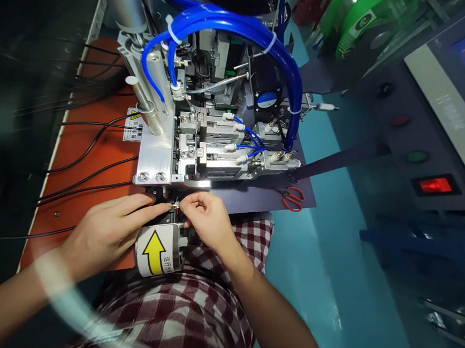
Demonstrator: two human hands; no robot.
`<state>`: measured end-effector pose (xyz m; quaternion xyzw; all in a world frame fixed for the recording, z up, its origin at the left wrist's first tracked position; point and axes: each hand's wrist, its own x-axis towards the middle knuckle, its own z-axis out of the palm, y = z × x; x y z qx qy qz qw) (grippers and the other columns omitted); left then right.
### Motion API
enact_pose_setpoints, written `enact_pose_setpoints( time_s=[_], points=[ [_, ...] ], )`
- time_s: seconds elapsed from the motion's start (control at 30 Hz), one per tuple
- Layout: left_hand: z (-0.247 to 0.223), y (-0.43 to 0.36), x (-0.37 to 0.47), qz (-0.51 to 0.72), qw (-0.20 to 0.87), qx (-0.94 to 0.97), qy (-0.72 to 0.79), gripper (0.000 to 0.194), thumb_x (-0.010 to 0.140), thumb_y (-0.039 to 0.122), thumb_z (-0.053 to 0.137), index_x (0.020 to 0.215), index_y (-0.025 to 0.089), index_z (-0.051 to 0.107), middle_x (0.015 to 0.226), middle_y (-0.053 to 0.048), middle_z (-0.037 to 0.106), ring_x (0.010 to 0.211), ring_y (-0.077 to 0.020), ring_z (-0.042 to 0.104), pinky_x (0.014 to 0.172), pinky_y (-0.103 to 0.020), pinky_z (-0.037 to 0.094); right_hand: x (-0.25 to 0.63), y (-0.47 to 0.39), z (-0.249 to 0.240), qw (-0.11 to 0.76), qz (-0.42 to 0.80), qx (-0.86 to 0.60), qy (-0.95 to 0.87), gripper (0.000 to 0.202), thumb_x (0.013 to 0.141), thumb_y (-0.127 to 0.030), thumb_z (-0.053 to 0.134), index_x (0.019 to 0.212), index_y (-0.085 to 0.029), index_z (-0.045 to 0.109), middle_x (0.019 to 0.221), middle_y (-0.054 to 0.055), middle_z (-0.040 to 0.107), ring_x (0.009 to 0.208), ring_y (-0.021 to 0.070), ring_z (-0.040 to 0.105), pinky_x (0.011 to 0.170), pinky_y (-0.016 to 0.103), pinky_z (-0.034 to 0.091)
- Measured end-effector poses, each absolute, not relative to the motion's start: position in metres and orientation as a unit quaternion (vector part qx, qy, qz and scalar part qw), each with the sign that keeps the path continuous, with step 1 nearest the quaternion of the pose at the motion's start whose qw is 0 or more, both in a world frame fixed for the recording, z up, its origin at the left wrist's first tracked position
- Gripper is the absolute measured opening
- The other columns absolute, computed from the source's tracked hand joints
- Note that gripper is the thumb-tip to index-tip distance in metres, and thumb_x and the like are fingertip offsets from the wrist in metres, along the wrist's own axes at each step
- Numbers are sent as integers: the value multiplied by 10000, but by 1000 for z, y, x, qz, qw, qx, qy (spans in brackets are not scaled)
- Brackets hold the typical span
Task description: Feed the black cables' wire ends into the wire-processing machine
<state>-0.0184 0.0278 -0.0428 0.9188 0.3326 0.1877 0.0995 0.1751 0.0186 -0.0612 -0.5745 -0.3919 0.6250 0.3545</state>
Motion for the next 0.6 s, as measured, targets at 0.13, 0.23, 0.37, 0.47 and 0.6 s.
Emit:
enact_pose_setpoints(
  time_s=[0.13, 0.23, 0.37, 0.47, 0.6],
  points=[
    [-43, 28, -19, 175, 89, 924, 328, 285, 924, 133, 398, 1109, 112, 614, 914, -112, 658, 741, -227, 619, 584, -319, 504, 174, 16, -57, 332, 562, -601, -461, 103, 784, -252, 562, 731, -167, 589, 580, -38, 544, 487, 112, 521, 469, 220, 392],
    [-41, 28, -17, 167, 68, 930, 320, 276, 916, 136, 410, 1101, 102, 613, 920, -113, 662, 711, -223, 606, 575, -324, 495, 173, 15, -54, 323, 517, -631, -480, 89, 766, -214, 551, 694, -173, 585, 562, -37, 547, 500, 117, 517, 477, 222, 382],
    [-39, 29, -15, 143, 64, 932, 326, 278, 905, 132, 411, 1099, 107, 608, 893, -98, 661, 651, -215, 582, 540, -327, 481, 172, 19, -59, 342, 624, -594, -375, 108, 728, -240, 544, 654, -162, 560, 517, -52, 502, 425, 98, 471, 434, 214, 341],
    [-39, 29, -16, 138, 71, 932, 327, 267, 901, 133, 420, 1095, 109, 604, 896, -99, 660, 649, -216, 583, 546, -331, 489, 174, 21, -64, 352, 672, -557, -337, 138, 714, -271, 559, 647, -150, 565, 552, -42, 511, 423, 87, 447, 439, 214, 325],
    [-41, 29, -16, 149, 69, 933, 321, 271, 902, 114, 422, 1110, 116, 596, 946, -110, 662, 698, -228, 607, 572, -335, 507, 173, 18, -67, 363, 600, -594, -395, 287, 790, -399, 573, 630, -162, 554, 561, -37, 497, 454, 97, 412, 445, 228, 303]
  ],
)
